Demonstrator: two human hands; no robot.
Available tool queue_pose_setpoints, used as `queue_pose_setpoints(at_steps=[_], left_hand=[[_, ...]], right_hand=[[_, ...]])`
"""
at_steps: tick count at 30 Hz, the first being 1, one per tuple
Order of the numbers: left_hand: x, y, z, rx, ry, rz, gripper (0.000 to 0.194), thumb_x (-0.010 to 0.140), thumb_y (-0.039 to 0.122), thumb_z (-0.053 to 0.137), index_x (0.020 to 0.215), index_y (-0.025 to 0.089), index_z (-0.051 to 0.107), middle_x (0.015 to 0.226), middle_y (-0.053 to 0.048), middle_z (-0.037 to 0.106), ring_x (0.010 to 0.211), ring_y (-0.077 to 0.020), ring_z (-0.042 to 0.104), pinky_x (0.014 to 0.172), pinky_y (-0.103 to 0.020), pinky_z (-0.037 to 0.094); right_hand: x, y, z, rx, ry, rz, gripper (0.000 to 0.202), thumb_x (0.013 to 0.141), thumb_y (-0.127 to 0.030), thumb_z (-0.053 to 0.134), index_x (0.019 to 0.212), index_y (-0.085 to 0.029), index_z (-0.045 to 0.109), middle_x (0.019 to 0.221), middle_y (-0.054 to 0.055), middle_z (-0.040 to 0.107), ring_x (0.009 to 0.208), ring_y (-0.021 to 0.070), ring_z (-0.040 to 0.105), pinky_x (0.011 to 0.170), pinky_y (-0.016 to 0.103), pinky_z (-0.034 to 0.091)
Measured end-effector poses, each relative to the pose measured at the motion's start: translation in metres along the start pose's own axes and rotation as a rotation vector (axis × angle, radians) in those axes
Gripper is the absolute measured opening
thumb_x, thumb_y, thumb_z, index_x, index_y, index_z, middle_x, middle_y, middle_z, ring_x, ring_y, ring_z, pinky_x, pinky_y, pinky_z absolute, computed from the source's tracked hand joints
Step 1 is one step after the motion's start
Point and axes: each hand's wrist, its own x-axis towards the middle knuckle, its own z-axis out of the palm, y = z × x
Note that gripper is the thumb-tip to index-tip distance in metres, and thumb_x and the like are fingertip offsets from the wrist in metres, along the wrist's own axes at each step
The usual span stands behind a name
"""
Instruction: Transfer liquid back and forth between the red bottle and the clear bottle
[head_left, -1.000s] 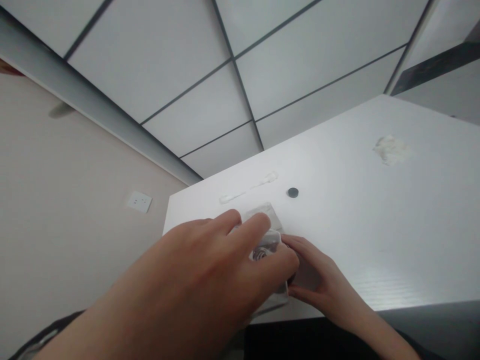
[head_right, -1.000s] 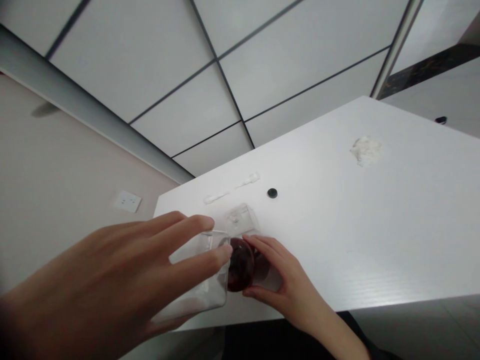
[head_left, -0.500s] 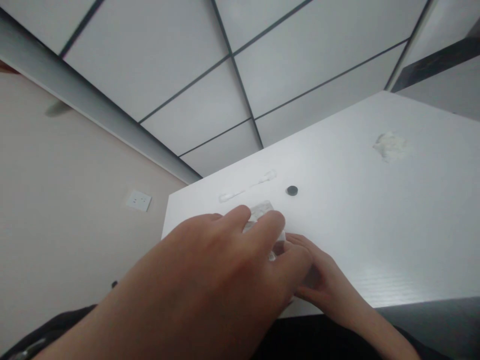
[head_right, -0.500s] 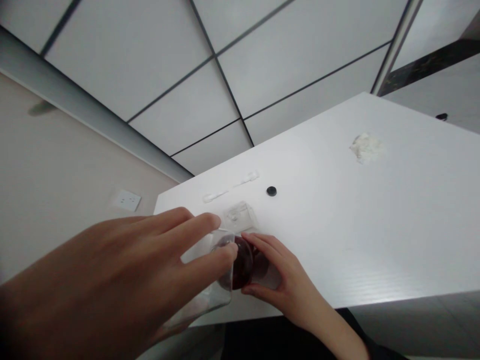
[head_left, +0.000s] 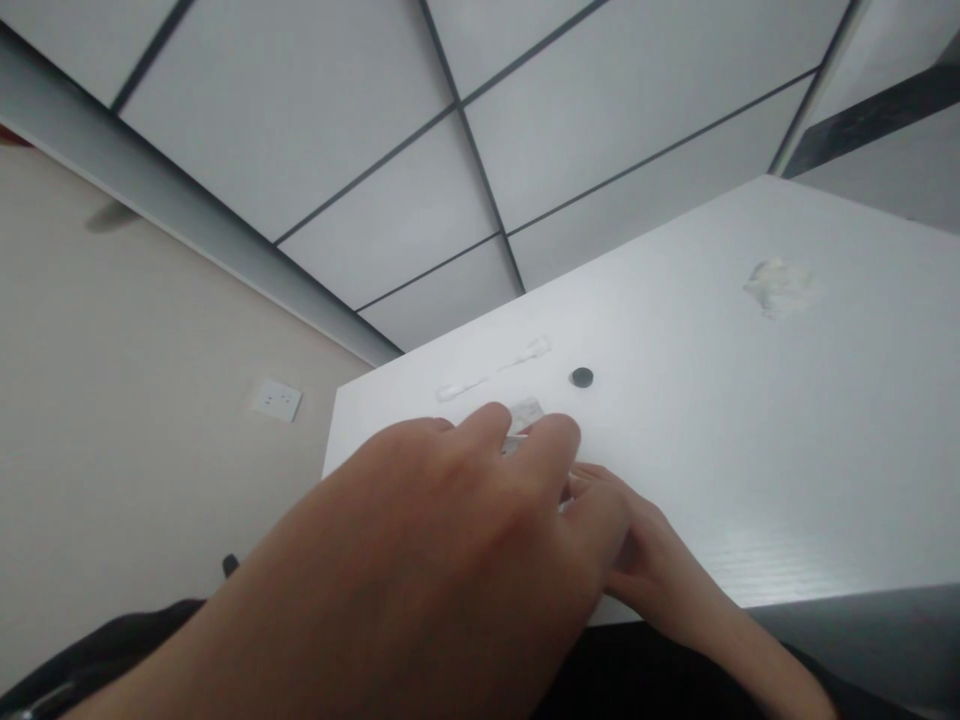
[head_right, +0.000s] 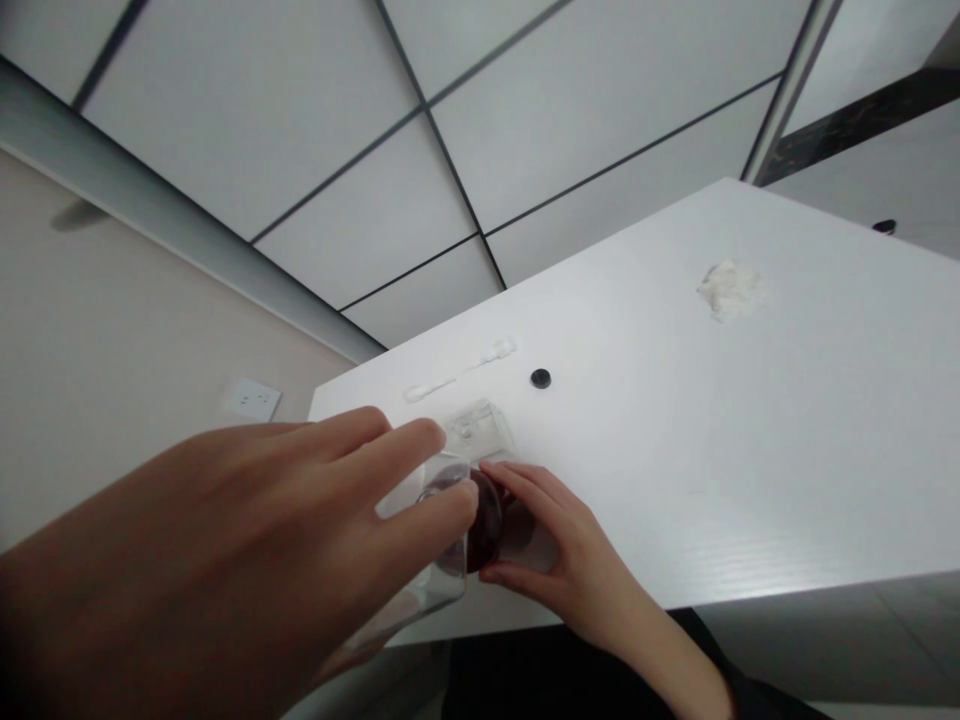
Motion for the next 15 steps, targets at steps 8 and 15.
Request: queue_pose_setpoints(at_steps=[8,15], left_hand=[[-0.001,-0.001,-0.001,0.045,-0.008,0.004,0.006,0.090,0.020,0.068,0.094,0.025,0.070,0.088,-0.004,0.075,0.063,-0.0240,0.064,0.045,-0.033,0.035],[-0.030,-0.013,0.013,0.147,0.045,0.017,0.057,0.071,0.014,0.082,0.122,0.024,0.059,0.122,-0.009,0.075,0.088,-0.0309,0.074,0.058,-0.039,0.058]], right_hand=[[-0.001,-0.002,0.000,0.026,0.017,0.029,0.067,0.091,-0.043,0.084,0.152,-0.045,0.056,0.146,0.002,0.065,0.132,0.0340,0.065,0.118,0.051,0.052],[-0.002,0.000,0.001,0.042,0.031,-0.009,0.068,0.092,-0.062,0.080,0.151,-0.038,0.057,0.148,0.008,0.063,0.136,0.0330,0.062,0.118,0.054,0.051]])
